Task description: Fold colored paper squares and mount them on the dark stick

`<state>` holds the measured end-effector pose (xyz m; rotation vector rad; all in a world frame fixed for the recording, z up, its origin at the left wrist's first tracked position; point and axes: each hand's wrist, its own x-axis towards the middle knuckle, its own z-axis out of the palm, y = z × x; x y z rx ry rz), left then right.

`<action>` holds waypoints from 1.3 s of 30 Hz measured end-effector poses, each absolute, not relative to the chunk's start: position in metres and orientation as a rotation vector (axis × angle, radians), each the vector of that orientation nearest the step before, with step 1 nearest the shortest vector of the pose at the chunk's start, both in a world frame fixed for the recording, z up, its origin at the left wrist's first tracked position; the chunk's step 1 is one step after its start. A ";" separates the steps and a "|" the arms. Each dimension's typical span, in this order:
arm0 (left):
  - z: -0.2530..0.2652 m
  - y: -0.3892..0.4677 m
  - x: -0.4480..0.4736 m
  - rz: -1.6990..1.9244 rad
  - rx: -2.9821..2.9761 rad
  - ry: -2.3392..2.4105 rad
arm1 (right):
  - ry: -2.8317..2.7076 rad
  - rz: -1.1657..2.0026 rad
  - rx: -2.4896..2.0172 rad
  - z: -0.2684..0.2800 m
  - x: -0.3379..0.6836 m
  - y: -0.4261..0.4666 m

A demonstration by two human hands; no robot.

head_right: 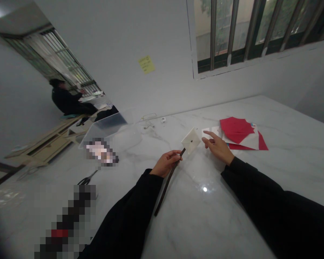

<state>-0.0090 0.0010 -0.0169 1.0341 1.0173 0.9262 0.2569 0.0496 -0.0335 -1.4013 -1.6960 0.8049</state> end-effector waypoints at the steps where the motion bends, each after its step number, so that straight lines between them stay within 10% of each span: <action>1: -0.017 0.001 -0.009 0.928 1.034 1.014 | -1.707 0.821 -1.392 -0.033 0.257 0.049; 39: -0.020 0.002 -0.010 0.925 1.042 1.015 | -1.749 0.945 -1.394 -0.024 0.249 0.040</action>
